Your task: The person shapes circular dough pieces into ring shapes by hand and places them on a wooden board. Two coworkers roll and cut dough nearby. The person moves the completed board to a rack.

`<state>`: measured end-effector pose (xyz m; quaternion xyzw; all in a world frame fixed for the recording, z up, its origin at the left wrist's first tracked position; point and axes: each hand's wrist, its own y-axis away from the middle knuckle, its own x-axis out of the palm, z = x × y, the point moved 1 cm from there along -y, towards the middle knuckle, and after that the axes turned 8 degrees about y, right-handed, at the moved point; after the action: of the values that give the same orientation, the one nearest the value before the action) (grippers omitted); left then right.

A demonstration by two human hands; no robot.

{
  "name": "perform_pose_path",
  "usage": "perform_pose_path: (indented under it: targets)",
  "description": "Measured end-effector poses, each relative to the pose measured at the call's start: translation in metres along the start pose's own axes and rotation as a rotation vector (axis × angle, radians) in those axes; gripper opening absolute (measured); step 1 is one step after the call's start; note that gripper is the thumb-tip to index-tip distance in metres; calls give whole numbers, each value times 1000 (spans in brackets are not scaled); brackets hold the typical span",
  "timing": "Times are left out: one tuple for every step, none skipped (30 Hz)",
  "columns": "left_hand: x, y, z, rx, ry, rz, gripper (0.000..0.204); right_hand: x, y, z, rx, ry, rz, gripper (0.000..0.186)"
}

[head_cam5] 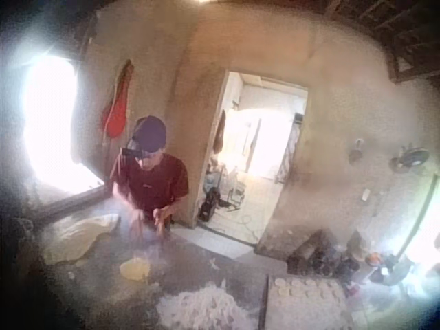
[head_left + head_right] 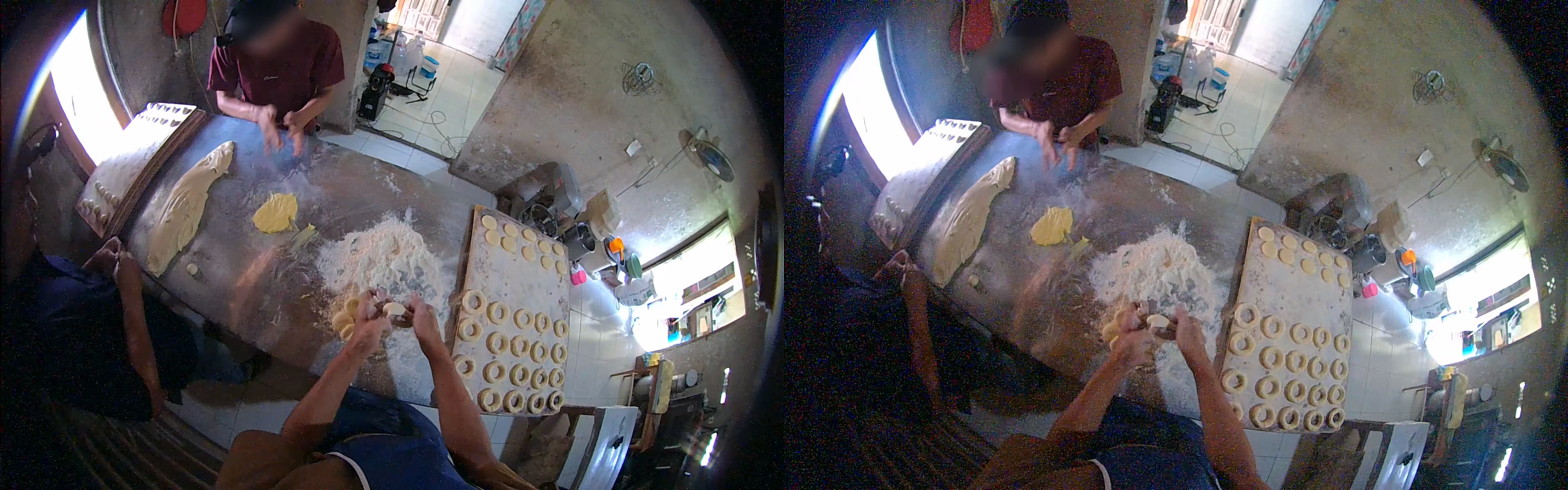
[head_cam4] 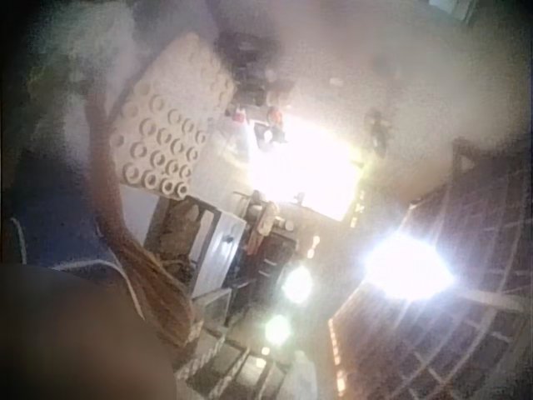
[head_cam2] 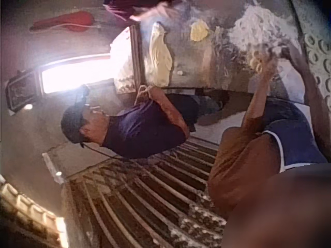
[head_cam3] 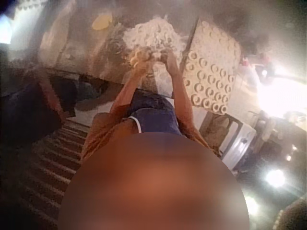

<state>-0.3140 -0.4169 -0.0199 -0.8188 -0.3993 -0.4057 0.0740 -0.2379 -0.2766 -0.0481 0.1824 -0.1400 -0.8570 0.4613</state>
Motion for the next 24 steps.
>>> perform_pose_path:
  targets:
    - [-4,-5,5,12,49,4,36,1,-5,-8,-54,337,-83,39]
    - [-11,-12,12,29,103,3,34,18,10,9,-157,55,-277,50]
    - [-16,-16,19,40,157,6,32,17,13,10,-169,-144,-171,53]
    - [-20,-19,24,231,-143,37,28,14,15,10,-179,-342,-64,57]
    - [-20,-21,28,414,-446,73,25,10,20,16,-187,-541,37,60]
    - [-20,-22,33,596,-749,109,23,8,22,21,-167,-297,17,62]
    - [-20,-20,41,551,-853,84,21,6,26,27,-143,-53,2,64]
    - [-17,-15,40,509,-974,47,25,14,24,35,-168,209,-63,64]
    - [-1,-12,40,352,-636,-46,27,12,24,38,-184,476,-161,65]
    - [16,-12,40,190,-300,-135,29,6,28,38,-212,392,-191,65]
    - [24,-11,38,39,37,-232,31,5,32,42,-251,310,-203,65]
    - [14,-19,48,49,473,-91,34,4,39,45,-283,224,-211,65]
    - [2,-23,59,134,163,-93,33,3,43,46,-313,137,-220,65]
    - [6,-26,59,209,-144,-87,33,-1,42,41,-277,119,-188,62]
    - [12,-28,60,282,-452,-79,33,-5,39,35,-241,102,-157,60]
    - [18,-29,64,201,-335,-86,34,-11,37,30,-205,85,-126,58]
    - [20,-31,72,126,-221,-101,35,-15,38,31,-242,115,-161,58]
    - [23,-33,81,52,-105,-115,36,-20,39,32,-279,145,-197,58]
    - [25,-34,89,-22,11,-128,37,-26,40,33,-317,174,-232,59]
    - [0,-44,115,-74,253,-125,38,-27,42,36,-361,200,-254,61]
    - [4,-46,115,18,84,-91,37,-34,47,39,-339,110,-240,61]
    - [8,-51,114,112,-86,-57,36,-40,54,42,-318,19,-223,61]
    - [19,-52,113,205,-255,-13,34,-49,55,40,-257,30,-237,60]
    - [41,-41,110,220,-282,-30,35,-58,55,38,-193,39,-245,59]
